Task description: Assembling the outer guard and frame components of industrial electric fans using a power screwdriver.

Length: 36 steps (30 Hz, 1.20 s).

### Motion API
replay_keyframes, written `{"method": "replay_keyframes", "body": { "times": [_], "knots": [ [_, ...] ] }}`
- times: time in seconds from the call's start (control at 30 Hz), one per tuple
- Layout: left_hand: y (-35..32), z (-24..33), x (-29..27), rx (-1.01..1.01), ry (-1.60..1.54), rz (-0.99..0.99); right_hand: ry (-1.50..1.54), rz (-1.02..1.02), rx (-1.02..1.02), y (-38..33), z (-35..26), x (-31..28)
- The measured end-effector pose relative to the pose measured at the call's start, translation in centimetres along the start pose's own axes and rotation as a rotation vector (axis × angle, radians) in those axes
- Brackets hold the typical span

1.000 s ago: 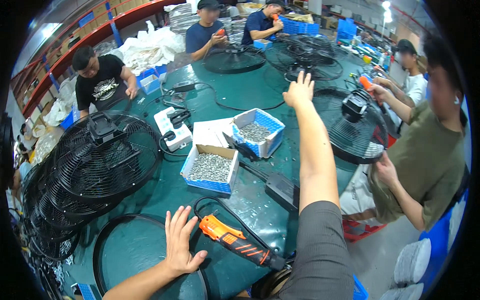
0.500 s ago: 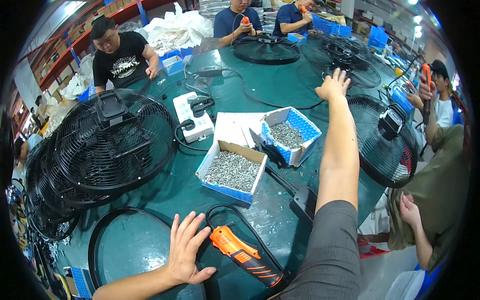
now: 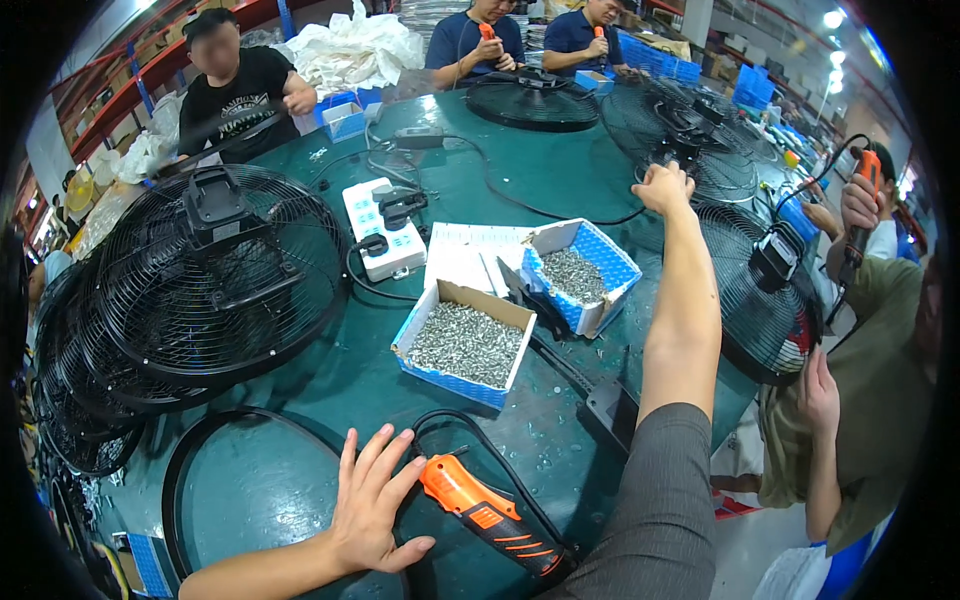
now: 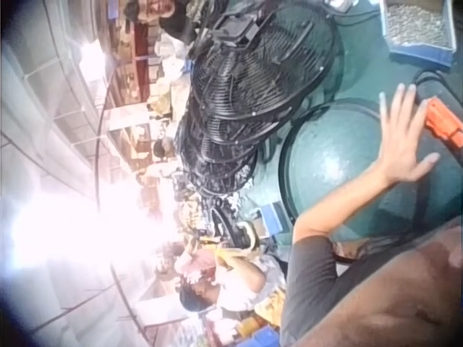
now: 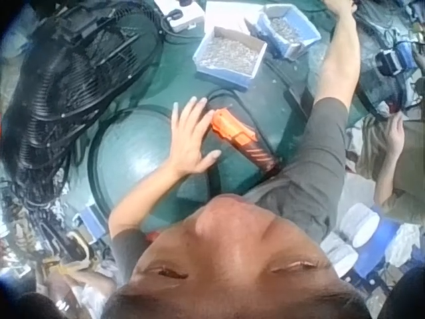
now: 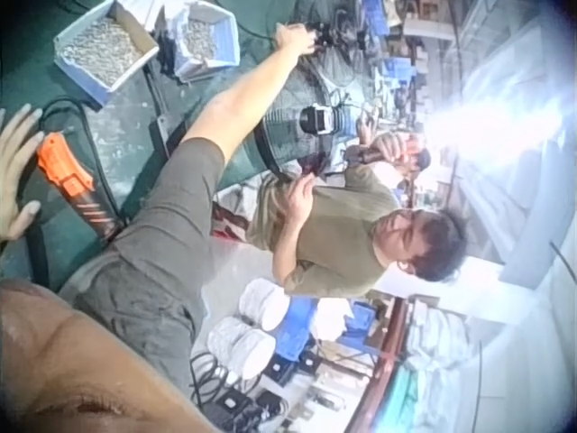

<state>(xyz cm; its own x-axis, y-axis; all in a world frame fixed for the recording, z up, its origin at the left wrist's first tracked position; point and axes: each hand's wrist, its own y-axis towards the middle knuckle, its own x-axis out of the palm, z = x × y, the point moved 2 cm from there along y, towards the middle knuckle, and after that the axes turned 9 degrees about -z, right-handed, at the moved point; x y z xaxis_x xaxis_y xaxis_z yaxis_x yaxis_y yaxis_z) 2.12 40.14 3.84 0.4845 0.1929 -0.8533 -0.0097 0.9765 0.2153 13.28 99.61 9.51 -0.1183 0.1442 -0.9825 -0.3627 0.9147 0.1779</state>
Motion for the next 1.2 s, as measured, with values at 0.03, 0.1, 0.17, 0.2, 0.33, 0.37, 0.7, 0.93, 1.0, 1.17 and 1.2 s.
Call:
{"method": "replay_keyframes", "body": {
  "times": [0.03, 0.1, 0.17, 0.2, 0.33, 0.37, 0.7, 0.93, 1.0, 1.17, 1.2],
  "knots": [
    [0.0, 0.0, 0.0, -0.013, 0.002, -0.023, 0.082, 0.026, -0.02, 0.3, 0.0, 0.1],
    [0.0, 0.1, 0.0, -0.007, 0.004, -0.017, 0.237, 0.082, -0.017, 1.1, -0.3, 0.0],
    [0.1, 0.2, 0.0, -0.003, 0.003, -0.021, 0.348, 0.058, -0.075, 1.8, -1.4, 0.0],
    [0.0, 0.2, 0.0, -0.002, 0.008, -0.022, 0.424, 0.031, -0.077, 2.0, -2.1, 0.1],
    [0.0, 0.3, 0.0, -0.01, 0.026, -0.031, 0.624, -0.011, -0.207, 2.4, -7.3, 0.5],
    [0.0, 0.3, 0.0, 0.001, 0.023, -0.006, 0.693, -0.048, -0.295, 2.5, -8.9, 0.6],
    [0.0, 0.2, -0.2, 0.0, -0.009, -0.002, 0.238, 0.11, -0.616, -2.6, -18.4, 0.0],
    [-0.1, 0.0, -0.2, -0.002, -0.01, 0.011, -0.16, 0.857, -0.015, -6.1, -8.3, -6.7],
    [-0.1, 0.0, -0.2, 0.0, -0.014, 0.012, -0.211, 0.541, 0.01, -5.8, -6.5, -6.2],
    [-0.1, 0.1, -0.5, 0.015, -0.014, 0.008, -0.283, 0.523, -0.096, -5.7, -5.1, -6.2],
    [-0.2, 0.1, -0.5, 0.012, -0.011, 0.028, -0.303, 0.628, -0.164, -6.0, -5.4, -7.0]
  ]
}}
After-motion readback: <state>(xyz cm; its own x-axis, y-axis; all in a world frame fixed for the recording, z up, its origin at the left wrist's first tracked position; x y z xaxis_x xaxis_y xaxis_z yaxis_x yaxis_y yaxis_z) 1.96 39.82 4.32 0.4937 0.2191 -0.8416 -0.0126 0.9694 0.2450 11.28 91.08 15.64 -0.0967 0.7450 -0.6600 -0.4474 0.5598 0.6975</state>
